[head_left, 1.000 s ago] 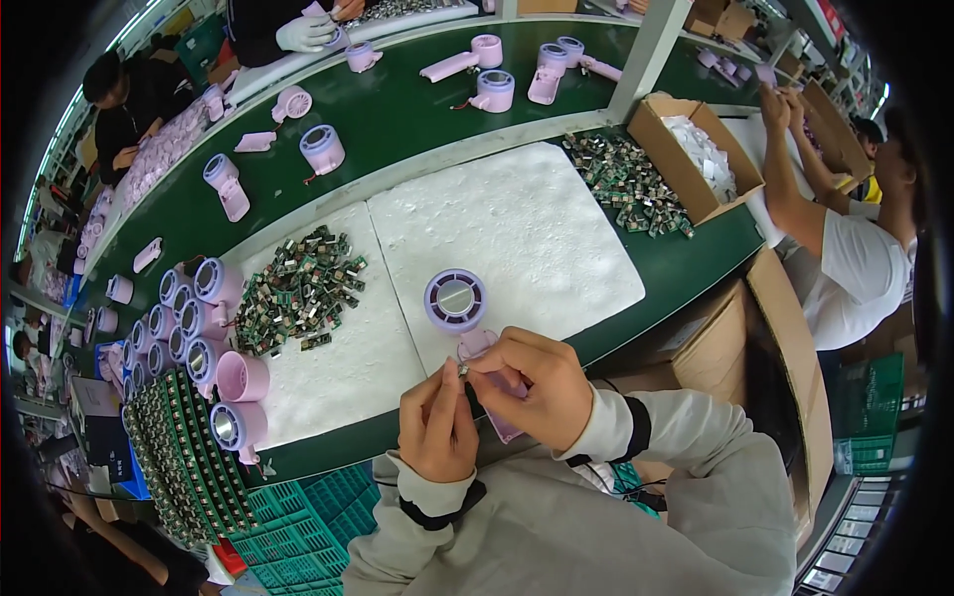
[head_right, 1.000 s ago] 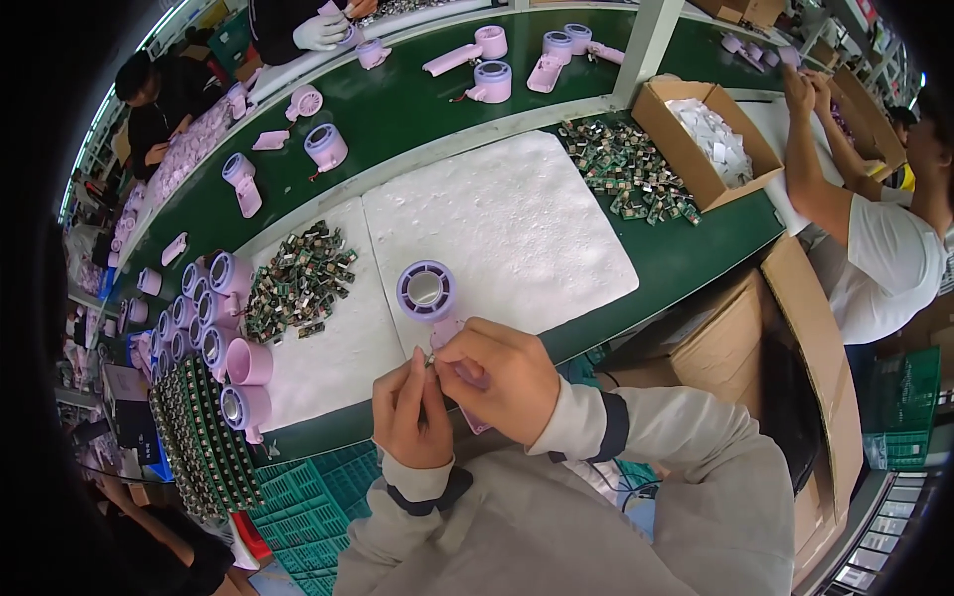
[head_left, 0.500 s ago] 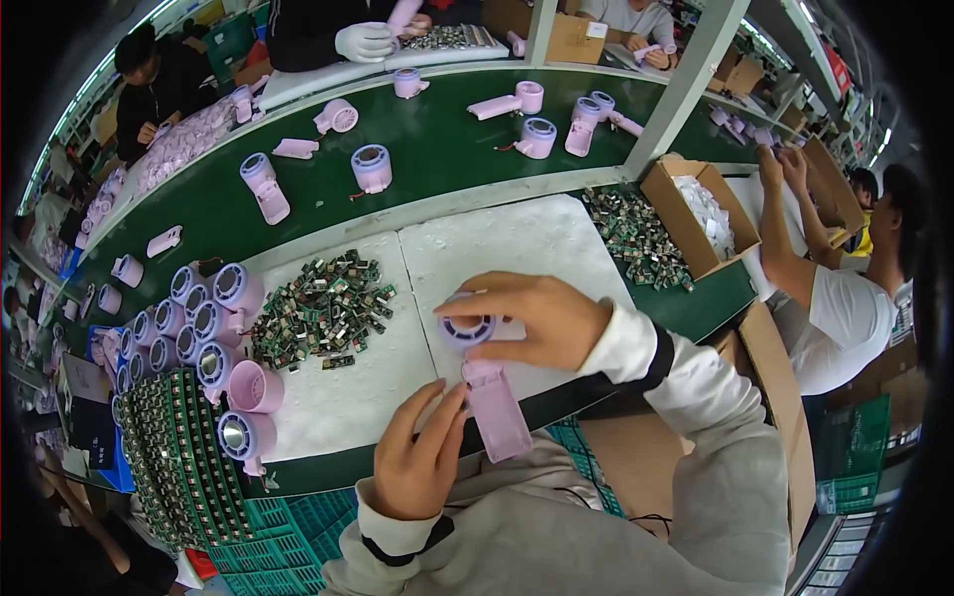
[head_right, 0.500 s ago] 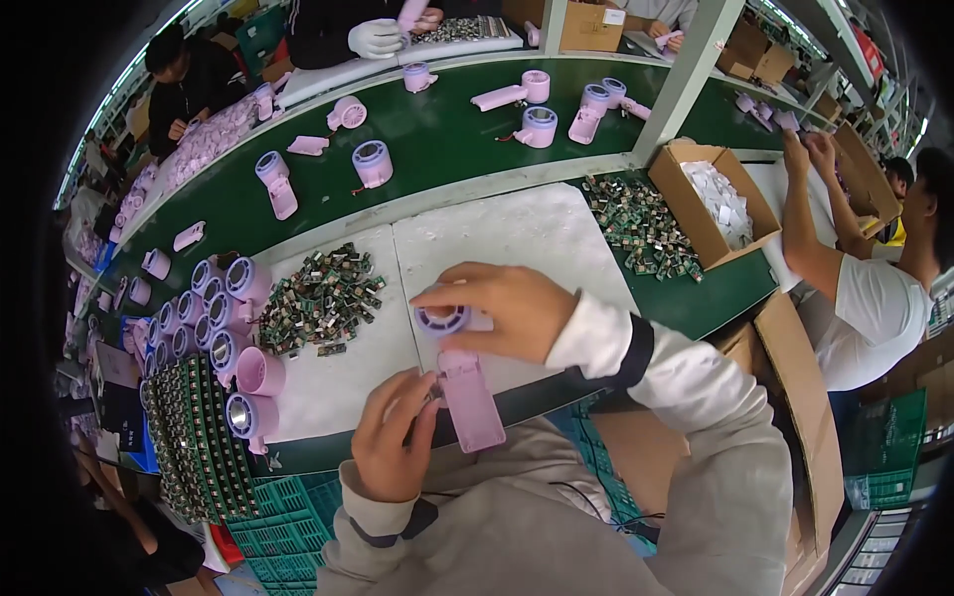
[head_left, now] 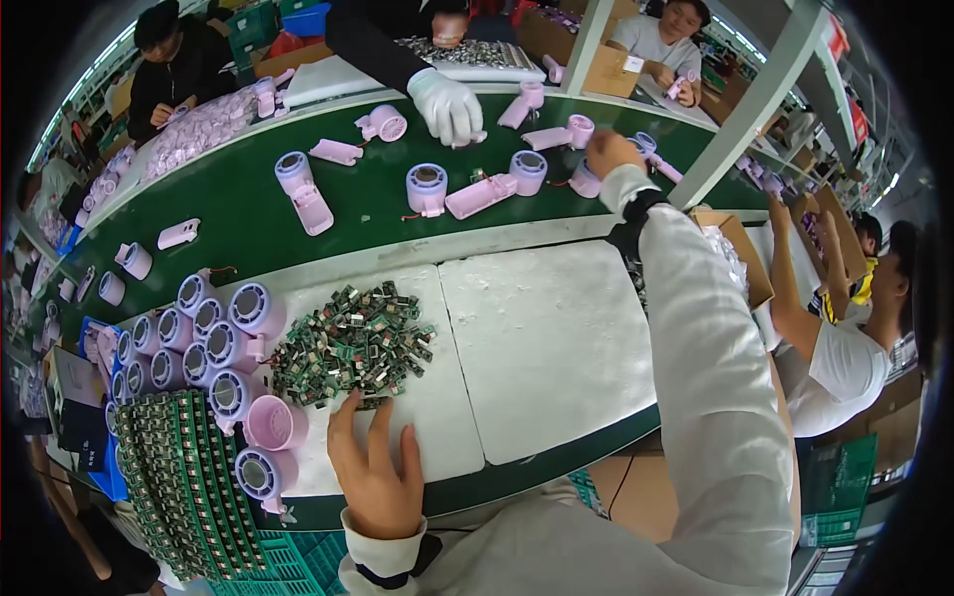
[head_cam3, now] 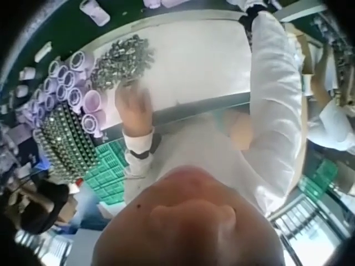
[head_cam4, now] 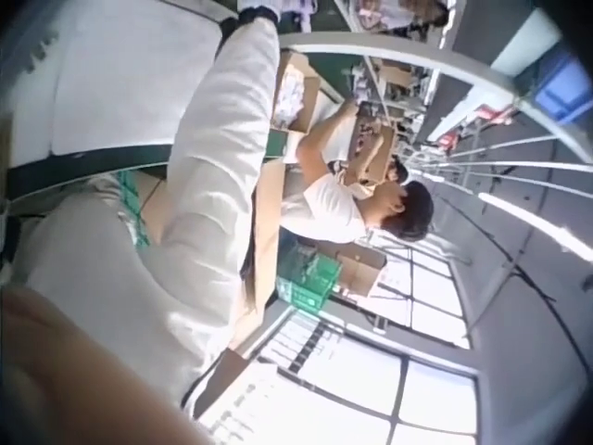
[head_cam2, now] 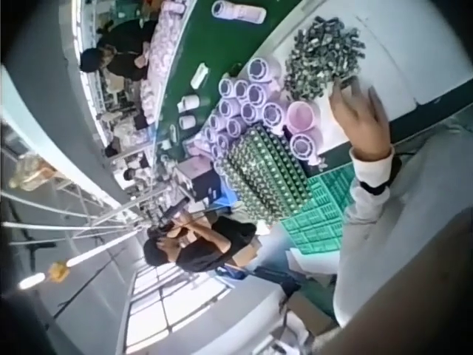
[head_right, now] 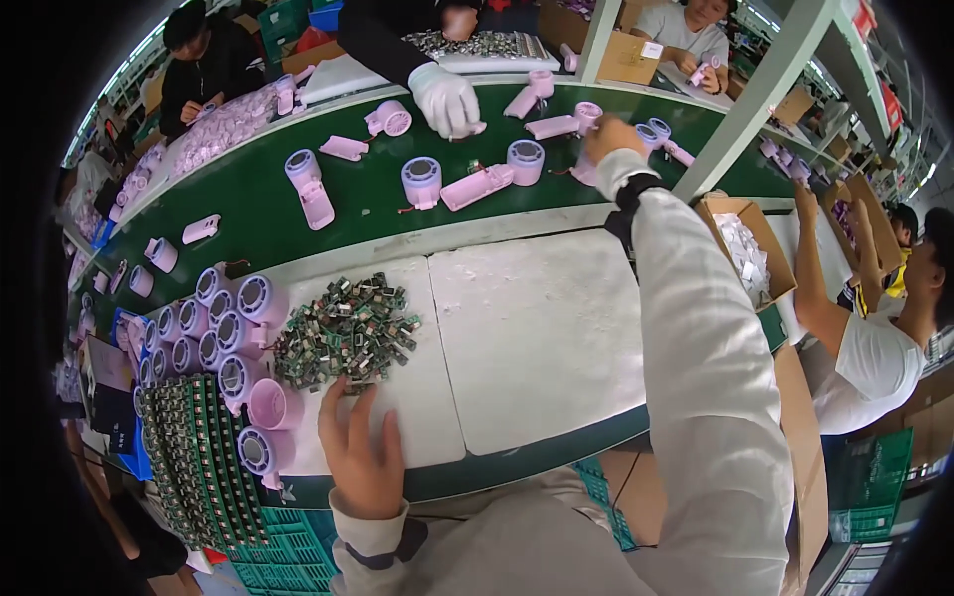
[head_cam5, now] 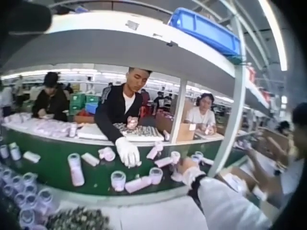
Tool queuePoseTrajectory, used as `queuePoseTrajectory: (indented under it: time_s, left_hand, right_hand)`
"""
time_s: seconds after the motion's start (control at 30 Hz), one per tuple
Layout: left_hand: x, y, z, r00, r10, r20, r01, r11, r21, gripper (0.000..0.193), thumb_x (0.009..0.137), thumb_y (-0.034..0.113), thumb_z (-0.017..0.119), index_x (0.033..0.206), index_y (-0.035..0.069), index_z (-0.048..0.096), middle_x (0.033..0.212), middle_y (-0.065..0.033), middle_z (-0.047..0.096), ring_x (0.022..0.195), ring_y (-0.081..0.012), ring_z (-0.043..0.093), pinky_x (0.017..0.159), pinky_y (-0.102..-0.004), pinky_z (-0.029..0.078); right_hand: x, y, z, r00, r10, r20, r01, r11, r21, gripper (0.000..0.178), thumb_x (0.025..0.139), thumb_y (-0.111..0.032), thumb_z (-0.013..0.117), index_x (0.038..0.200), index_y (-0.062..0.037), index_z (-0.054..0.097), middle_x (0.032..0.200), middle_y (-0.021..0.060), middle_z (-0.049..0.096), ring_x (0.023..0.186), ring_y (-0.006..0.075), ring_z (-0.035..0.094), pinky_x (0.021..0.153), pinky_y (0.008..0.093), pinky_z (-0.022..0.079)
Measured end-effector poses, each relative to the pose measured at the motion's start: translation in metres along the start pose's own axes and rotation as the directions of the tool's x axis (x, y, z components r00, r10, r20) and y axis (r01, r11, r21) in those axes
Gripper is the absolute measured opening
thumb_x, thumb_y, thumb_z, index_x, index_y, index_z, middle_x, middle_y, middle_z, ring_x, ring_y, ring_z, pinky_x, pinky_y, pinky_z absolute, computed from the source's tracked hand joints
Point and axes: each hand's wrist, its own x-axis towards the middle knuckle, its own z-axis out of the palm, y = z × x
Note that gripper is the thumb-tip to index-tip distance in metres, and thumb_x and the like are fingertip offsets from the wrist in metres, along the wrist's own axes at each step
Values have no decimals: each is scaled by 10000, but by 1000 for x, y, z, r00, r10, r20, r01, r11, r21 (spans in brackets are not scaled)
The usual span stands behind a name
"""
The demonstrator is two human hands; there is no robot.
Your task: The person picks up a circuit board and a fan housing, connects a wire to the board, and fits the board into the housing. After setting the assembly down, they gather more circuit boards from a pile and arrange them on a foam pad.
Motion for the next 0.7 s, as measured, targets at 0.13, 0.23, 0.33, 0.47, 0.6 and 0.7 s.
queuePoseTrajectory:
  time_s: [0.13,0.23,0.33,0.47,0.6,0.7]
  left_hand:
    - [6,3,-1,999,-50,2,50,998,-34,353,869,33,740,1216,51,677,1331,-193,575,1237,-423,544,1037,-516,456]
    - [6,-3,1,999,-28,19,29,999,-35,321,884,-3,713,1202,32,683,1297,-192,572,1181,-400,570,996,-467,477]
    - [6,-2,1,1000,-10,14,11,999,-39,309,882,-17,709,1187,32,692,1241,-170,585,1125,-384,588,985,-464,482]
    - [7,-1,5,1000,-16,-24,15,999,-36,311,866,-20,723,1170,46,705,1157,-129,615,1055,-366,601,988,-498,477]
    - [1,-2,2,998,-38,-56,36,999,-24,306,873,-49,704,1168,31,711,1147,-136,616,1026,-344,610,934,-465,491]
    - [3,-4,5,996,-66,-65,63,996,-58,310,880,-71,688,1175,21,711,1148,-141,615,1018,-332,613,897,-438,499]
  right_hand:
    - [30,87,14,979,199,-50,-201,978,-56,318,977,-326,569,1181,-131,715,1141,190,709,1033,402,671,876,463,551]
    - [39,120,11,920,331,209,-370,910,186,258,988,-298,581,1112,-87,662,977,119,663,822,297,621,694,408,506]
    - [34,143,3,793,383,474,-572,735,364,232,999,-270,594,1043,-42,609,813,48,617,611,192,570,511,353,461]
    - [2,125,-45,662,301,687,-745,162,647,199,1019,-251,595,945,-70,556,669,-53,412,451,62,284,370,250,219]
    - [-87,96,-103,698,49,714,-712,156,685,162,1029,-239,562,967,-90,547,671,-66,399,461,53,299,376,233,219]
    - [-192,79,-131,676,-213,705,-616,360,700,160,1047,-232,523,1052,-78,569,701,-51,437,480,56,344,409,245,281]
